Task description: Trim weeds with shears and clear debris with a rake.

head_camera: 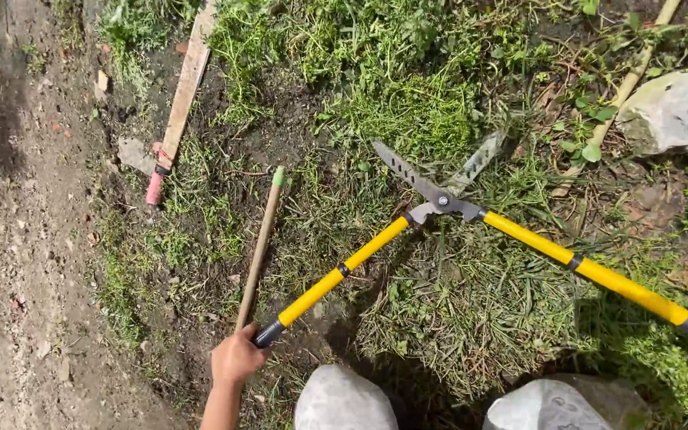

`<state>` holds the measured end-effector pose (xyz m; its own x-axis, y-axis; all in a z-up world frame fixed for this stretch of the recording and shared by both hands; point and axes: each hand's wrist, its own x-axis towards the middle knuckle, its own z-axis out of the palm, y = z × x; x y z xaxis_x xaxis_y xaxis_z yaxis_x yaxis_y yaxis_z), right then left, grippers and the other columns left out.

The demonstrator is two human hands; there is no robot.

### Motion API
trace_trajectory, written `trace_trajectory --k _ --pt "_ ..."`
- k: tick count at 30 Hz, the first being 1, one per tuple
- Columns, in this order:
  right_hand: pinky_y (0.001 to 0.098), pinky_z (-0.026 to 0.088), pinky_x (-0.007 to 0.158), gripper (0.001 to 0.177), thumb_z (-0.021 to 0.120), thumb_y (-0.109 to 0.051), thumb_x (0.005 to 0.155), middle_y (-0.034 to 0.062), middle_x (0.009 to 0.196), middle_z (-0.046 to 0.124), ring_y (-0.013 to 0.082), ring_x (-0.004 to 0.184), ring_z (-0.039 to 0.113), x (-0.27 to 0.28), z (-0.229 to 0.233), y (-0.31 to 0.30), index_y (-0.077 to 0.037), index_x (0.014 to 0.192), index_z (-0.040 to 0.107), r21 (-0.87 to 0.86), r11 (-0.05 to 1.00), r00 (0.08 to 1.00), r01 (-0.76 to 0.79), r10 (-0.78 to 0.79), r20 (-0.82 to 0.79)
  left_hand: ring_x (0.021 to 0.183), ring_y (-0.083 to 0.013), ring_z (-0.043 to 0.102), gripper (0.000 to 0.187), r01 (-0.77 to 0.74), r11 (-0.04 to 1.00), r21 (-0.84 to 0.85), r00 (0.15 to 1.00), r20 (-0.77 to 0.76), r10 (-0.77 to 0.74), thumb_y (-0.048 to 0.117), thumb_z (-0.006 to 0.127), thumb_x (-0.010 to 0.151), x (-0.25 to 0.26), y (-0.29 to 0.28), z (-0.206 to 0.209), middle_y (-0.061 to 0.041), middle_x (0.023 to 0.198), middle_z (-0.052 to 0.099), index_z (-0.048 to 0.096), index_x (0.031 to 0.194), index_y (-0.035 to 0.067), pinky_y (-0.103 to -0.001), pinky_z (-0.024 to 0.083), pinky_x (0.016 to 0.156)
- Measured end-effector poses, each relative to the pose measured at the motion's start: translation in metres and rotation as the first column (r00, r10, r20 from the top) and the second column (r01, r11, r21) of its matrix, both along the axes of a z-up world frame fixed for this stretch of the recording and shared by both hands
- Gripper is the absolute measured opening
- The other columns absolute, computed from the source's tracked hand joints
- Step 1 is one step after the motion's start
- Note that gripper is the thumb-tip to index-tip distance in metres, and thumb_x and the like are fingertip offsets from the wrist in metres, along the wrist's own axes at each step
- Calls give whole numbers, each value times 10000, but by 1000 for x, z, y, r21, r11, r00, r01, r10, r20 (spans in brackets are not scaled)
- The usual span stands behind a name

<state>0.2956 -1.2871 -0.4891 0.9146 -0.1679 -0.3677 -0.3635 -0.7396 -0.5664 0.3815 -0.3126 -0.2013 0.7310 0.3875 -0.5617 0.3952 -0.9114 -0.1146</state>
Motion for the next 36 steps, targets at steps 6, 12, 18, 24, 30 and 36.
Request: trace_trajectory --k 6,12,18,24,30,36 --pt "422 549 603 239 849 -234 799 128 707 656 274 612 639 71 34 102 -107 992 792 -420 907 967 -29 -81 -242 898 -256 762 500 -59 995 78 996 -56 64 454 762 774 42 -14 -19 -68 997 782 696 1261 363 -406 608 828" --pt "452 574 648 361 862 -272 813 159 753 711 317 625 730 119 67 129 -108 1123 777 -473 879 983 55 -130 -127 873 -238 783 407 -86 996 37 996 -24 87 408 695 851 106 -19 -47 -73 974 791 714 1243 298 -399 631 800" --pt "380 581 639 355 924 -347 738 144 757 738 267 640 741 98 105 144 -81 924 779 -448 849 835 -280 -14 -550 816 -239 726 389 135 963 -235 990 -9 -141 228 787 742 80 1 -67 -107 895 770 726 1124 190 -412 584 797" --pt "455 495 401 403 867 -79 862 160 589 560 293 405 598 96 251 229 -37 973 482 367 893 634 262 128 -763 427 -163 585 513 -593 347 -727 803 -569 179 -3 818 727 56 -67 83 -59 637 603 507 1120 107 -323 503 407" --pt "385 446 388 268 764 -110 808 134 554 568 234 391 565 20 324 426 19 880 541 637 667 821 385 67 -566 421 -214 577 376 -566 -24 -824 751 -528 396 -69 722 753 -86 -230 14 -81 588 581 481 1018 45 -357 472 390" --pt "369 418 403 224 720 -79 829 97 617 531 199 434 503 34 396 425 3 896 523 596 668 817 447 -33 -576 396 -213 556 349 -558 -28 -829 730 -507 458 -62 726 747 -86 -241 69 -84 600 583 480 969 45 -353 462 387"
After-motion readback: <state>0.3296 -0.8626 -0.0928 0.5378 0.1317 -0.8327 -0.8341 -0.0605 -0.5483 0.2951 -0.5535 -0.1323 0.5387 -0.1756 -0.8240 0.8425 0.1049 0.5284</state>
